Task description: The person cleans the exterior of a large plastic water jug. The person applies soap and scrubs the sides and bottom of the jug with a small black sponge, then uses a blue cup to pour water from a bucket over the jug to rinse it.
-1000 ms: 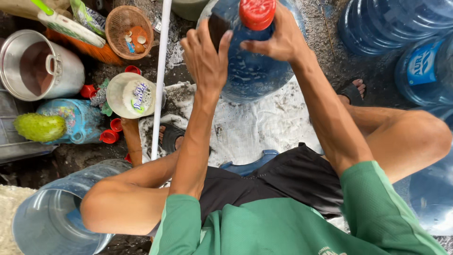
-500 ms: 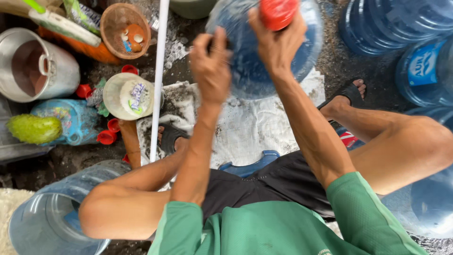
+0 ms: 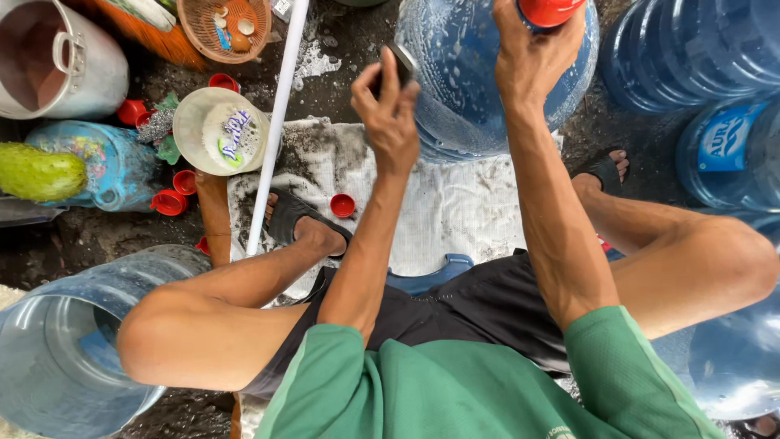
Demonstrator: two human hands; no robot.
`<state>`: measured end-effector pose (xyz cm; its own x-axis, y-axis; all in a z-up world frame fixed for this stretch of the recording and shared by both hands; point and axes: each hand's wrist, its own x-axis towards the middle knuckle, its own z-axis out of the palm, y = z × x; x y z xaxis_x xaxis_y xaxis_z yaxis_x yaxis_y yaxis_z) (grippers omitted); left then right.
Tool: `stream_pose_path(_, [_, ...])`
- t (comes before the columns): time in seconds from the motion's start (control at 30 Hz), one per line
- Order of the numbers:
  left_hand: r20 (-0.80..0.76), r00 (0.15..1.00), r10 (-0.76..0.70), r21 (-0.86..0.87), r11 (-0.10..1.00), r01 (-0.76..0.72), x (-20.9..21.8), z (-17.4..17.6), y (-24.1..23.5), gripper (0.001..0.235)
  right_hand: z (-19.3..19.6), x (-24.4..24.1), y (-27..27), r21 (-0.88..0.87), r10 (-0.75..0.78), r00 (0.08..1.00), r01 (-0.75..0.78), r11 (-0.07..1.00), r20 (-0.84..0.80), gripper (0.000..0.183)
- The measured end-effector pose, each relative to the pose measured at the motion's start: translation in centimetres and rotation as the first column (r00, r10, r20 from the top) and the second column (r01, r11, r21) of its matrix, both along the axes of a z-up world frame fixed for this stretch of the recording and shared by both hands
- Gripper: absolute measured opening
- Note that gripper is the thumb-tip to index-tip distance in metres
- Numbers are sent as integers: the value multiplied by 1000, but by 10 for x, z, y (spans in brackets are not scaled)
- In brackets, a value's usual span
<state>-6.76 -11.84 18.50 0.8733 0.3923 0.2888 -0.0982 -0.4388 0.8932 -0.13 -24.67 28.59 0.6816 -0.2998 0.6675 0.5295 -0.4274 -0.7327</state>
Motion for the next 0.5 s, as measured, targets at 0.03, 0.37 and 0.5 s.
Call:
stream_pose_path(0.03, [147,989,7,55,998,-15,-14,11,-9,44,-1,1,2,-6,-105,993,105,994,-50,30])
stream_pose_path(0.37, [85,996,10,-199,980,7,-11,-21,20,50,-3,-14,-4,-9,171,976,-174,985,-137,38])
stream_pose_path(0.5, [34,996,-86,-272,958,92,38,-42,94,52,-14,-22,-35,-291,201,938,-284,914,-284,44])
